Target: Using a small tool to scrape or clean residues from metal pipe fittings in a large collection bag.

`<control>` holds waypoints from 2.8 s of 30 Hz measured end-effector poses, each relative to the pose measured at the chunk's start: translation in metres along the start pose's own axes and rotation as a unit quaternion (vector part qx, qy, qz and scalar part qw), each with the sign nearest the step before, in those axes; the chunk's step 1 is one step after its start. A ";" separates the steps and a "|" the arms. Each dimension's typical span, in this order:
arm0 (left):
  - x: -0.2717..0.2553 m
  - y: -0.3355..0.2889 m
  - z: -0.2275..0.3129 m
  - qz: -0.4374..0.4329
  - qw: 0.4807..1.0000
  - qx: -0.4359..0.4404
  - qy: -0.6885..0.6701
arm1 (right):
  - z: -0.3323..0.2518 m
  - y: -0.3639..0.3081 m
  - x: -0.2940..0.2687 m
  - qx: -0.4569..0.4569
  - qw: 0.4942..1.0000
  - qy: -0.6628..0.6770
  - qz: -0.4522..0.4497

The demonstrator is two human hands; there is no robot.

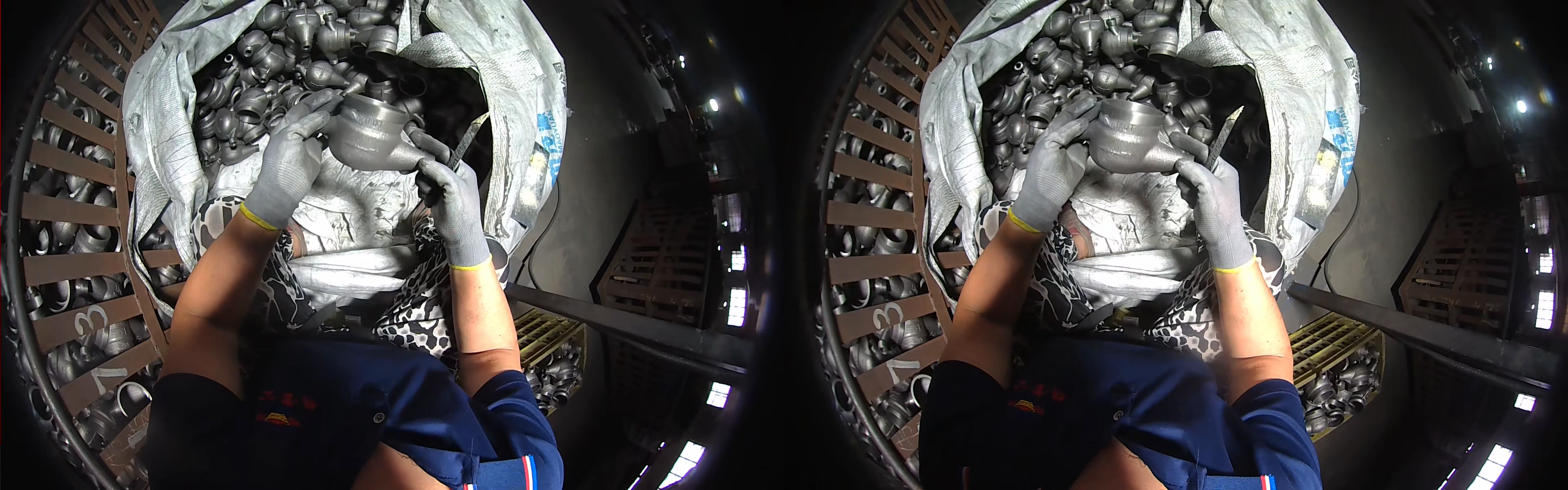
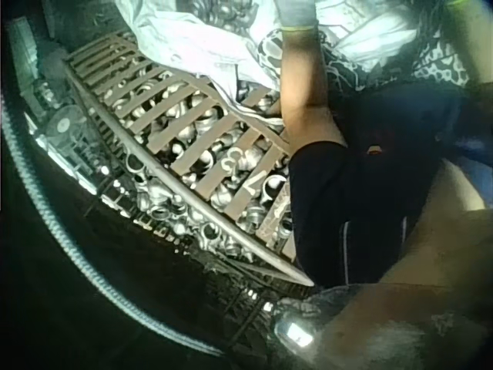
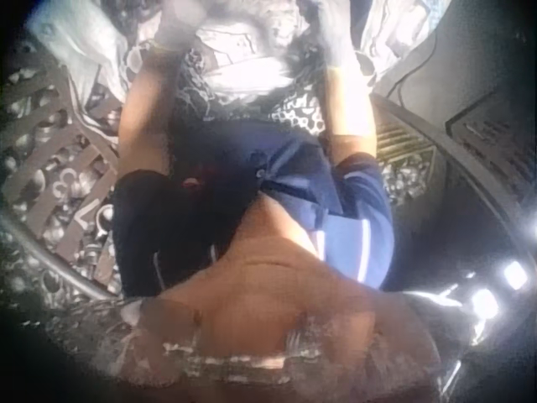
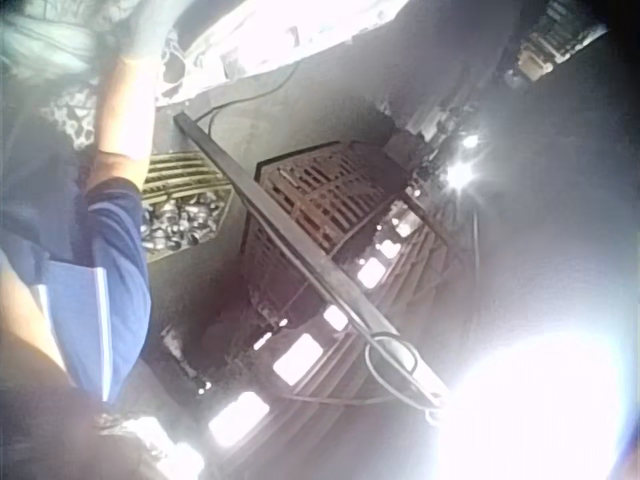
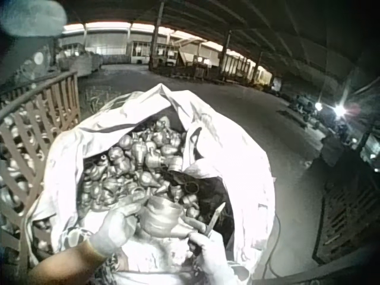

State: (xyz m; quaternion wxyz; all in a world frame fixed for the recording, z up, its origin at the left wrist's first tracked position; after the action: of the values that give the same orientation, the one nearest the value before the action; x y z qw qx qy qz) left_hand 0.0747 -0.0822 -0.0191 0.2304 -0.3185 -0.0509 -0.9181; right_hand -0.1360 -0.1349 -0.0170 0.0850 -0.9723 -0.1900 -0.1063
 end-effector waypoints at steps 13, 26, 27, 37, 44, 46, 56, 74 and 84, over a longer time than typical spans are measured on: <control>0.004 -0.012 0.008 0.021 0.988 -0.009 0.151 | 0.008 -0.005 -0.009 0.062 0.992 -0.097 0.043; -0.008 0.001 0.003 -0.034 0.992 0.003 0.123 | -0.004 -0.004 0.009 0.004 0.997 0.010 -0.081; -0.004 -0.001 0.008 -0.053 0.987 0.032 0.145 | -0.003 -0.004 0.009 0.004 0.997 0.010 -0.081; 0.014 -0.004 0.014 -0.076 0.993 -0.012 0.090 | -0.006 -0.004 0.003 0.041 0.992 0.105 -0.061; 0.010 -0.010 0.020 -0.070 0.997 -0.015 0.029 | 0.003 -0.006 -0.002 0.042 0.998 0.030 -0.036; 0.018 -0.011 0.020 -0.084 0.996 -0.035 0.000 | 0.005 -0.004 -0.008 0.030 0.999 -0.035 -0.028; -0.001 -0.022 0.036 0.018 0.990 -0.076 0.121 | 0.022 0.005 0.010 0.050 0.997 -0.063 -0.021; -0.154 -0.105 0.518 0.380 0.730 0.512 0.246 | 0.028 -0.016 0.037 0.096 0.977 -0.150 -0.115; -0.116 -0.017 0.389 0.283 0.773 0.474 0.314 | 0.050 -0.001 0.022 0.132 0.985 -0.097 -0.063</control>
State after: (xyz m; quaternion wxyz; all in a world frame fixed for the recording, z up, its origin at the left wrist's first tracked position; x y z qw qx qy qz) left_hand 0.3658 0.0714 0.2190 0.6045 0.1365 -0.3118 -0.7202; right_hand -0.1075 -0.1157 -0.0602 0.1868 -0.9444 -0.2703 0.0093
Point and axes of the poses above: each hand's wrist, its own y-axis towards the middle knuckle, its own x-axis out of the palm, z = x × y, the point moved 10 cm from there along y, towards the middle knuckle, and after that the axes turned 6 degrees about z, right-handed, at the moved point
